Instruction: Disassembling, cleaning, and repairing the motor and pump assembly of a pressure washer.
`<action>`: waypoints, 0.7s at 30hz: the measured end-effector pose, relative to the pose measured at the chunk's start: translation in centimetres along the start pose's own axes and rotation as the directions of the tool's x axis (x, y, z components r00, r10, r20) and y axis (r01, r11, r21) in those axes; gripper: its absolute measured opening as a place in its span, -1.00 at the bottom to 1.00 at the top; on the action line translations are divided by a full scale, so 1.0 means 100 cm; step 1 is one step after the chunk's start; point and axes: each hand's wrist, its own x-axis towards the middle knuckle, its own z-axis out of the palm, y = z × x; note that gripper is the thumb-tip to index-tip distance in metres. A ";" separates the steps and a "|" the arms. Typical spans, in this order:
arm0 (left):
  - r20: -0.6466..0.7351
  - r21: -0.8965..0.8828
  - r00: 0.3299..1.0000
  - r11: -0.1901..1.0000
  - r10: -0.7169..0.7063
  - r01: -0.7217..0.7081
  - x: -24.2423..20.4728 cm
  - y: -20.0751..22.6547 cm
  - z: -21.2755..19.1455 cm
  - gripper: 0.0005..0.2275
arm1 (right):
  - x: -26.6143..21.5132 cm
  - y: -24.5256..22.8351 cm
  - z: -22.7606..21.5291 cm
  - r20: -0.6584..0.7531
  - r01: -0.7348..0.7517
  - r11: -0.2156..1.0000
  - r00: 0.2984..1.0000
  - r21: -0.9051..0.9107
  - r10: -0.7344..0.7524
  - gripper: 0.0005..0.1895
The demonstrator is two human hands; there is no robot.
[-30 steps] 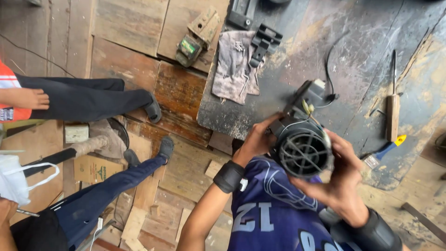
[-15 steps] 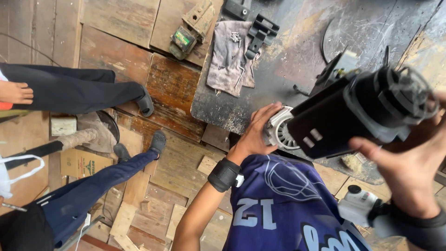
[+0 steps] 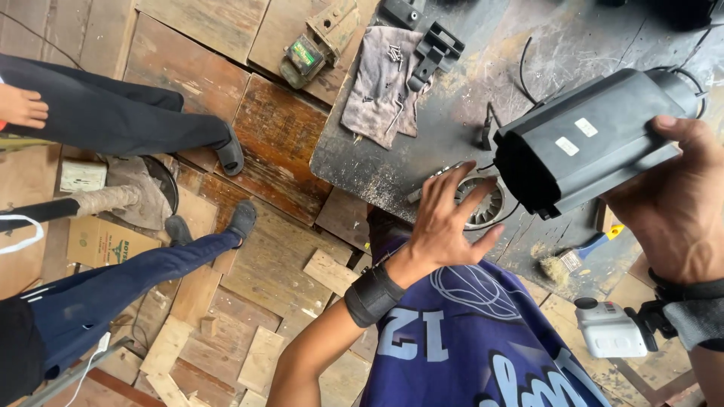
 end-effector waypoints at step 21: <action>-0.020 0.214 1.000 0.977 -0.023 0.027 0.036 0.037 0.001 -0.58 | 0.011 0.020 -0.024 0.053 -0.002 1.000 0.999 -0.003 0.002 -0.10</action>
